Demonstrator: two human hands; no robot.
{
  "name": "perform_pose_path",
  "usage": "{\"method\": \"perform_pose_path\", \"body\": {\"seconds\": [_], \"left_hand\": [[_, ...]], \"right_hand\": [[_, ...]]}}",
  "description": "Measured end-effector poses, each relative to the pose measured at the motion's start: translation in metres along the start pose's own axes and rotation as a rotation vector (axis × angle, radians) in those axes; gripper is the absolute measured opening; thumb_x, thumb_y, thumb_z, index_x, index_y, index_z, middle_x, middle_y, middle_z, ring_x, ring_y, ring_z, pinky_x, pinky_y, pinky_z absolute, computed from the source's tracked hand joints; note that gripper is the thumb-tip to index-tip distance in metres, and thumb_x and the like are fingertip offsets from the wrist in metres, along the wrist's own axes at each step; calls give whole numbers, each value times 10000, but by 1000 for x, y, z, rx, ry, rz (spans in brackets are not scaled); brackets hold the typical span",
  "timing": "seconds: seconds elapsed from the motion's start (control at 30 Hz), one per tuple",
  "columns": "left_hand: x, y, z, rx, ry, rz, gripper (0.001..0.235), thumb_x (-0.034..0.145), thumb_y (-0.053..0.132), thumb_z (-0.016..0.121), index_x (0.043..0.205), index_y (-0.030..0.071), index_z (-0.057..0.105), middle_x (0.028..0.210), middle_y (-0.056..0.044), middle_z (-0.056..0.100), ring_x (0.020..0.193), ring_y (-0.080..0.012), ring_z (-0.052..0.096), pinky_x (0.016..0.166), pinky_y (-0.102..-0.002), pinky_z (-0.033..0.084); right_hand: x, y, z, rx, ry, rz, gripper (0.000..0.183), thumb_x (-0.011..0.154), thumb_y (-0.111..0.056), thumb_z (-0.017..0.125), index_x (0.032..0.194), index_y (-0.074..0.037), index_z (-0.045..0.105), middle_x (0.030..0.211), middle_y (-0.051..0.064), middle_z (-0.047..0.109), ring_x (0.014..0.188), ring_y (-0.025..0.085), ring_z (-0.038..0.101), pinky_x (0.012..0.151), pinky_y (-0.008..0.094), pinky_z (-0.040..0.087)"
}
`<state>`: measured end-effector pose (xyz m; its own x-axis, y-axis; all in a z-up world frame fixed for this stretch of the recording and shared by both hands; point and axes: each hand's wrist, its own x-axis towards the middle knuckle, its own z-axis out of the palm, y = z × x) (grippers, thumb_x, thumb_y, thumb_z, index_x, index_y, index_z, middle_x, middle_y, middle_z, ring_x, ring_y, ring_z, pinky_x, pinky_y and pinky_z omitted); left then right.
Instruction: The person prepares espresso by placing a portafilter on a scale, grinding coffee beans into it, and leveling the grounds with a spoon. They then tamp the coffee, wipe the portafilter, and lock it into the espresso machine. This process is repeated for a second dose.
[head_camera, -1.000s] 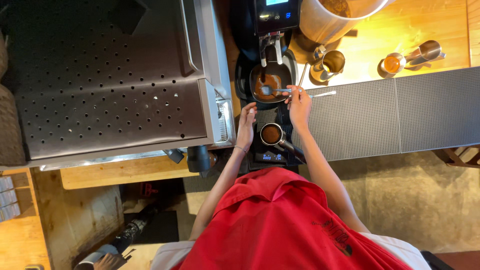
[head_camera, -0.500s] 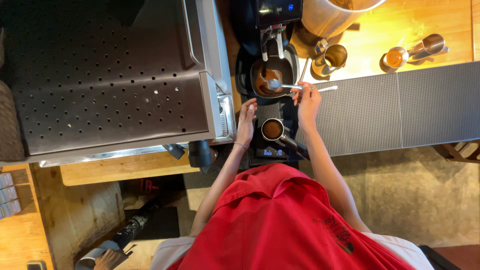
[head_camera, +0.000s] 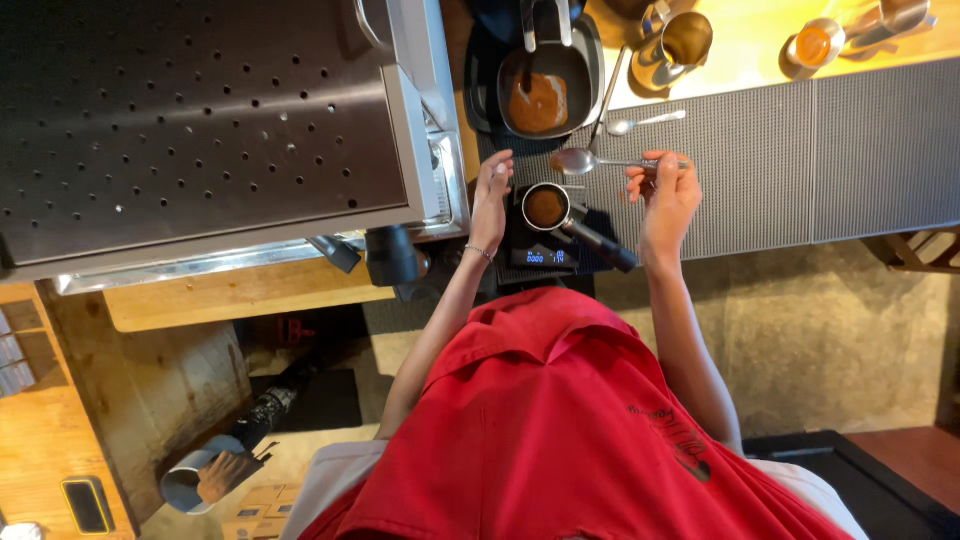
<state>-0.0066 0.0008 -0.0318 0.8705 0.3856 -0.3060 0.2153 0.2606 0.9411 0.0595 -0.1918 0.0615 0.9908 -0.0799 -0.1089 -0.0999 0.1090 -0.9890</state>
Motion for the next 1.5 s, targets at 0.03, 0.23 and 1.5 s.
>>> {"method": "perform_pose_path", "body": {"seconds": [0.03, 0.23, 1.5], "left_hand": [[-2, 1, 1, 0, 1, -11, 466, 971, 452, 425, 1277, 111, 513, 1240, -173, 506, 1196, -290, 470, 940, -385, 416], [-14, 7, 1, 13, -17, 3, 428, 985, 397, 418, 1271, 94, 515, 1229, -182, 511, 1195, -311, 482, 939, -401, 419], [-3, -15, -5, 15, 27, -48, 372, 992, 355, 412, 1264, 129, 526, 1198, -125, 540, 1136, -235, 509, 917, -377, 439]], "right_hand": [[-7, -2, -1, -5, 2, 9, 270, 1015, -224, 387, 957, -8, 539, 751, 178, 621, 582, 133, 586, 453, 176, 436], [-34, -6, -11, -341, -295, -358, 246, 1014, -118, 466, 893, 25, 625, 773, 183, 641, 656, 229, 632, 535, 283, 482], [28, 33, 54, -239, -74, -30, 223, 1006, -141, 383, 1056, -63, 585, 902, 116, 687, 784, 106, 569, 604, 179, 464]]}}
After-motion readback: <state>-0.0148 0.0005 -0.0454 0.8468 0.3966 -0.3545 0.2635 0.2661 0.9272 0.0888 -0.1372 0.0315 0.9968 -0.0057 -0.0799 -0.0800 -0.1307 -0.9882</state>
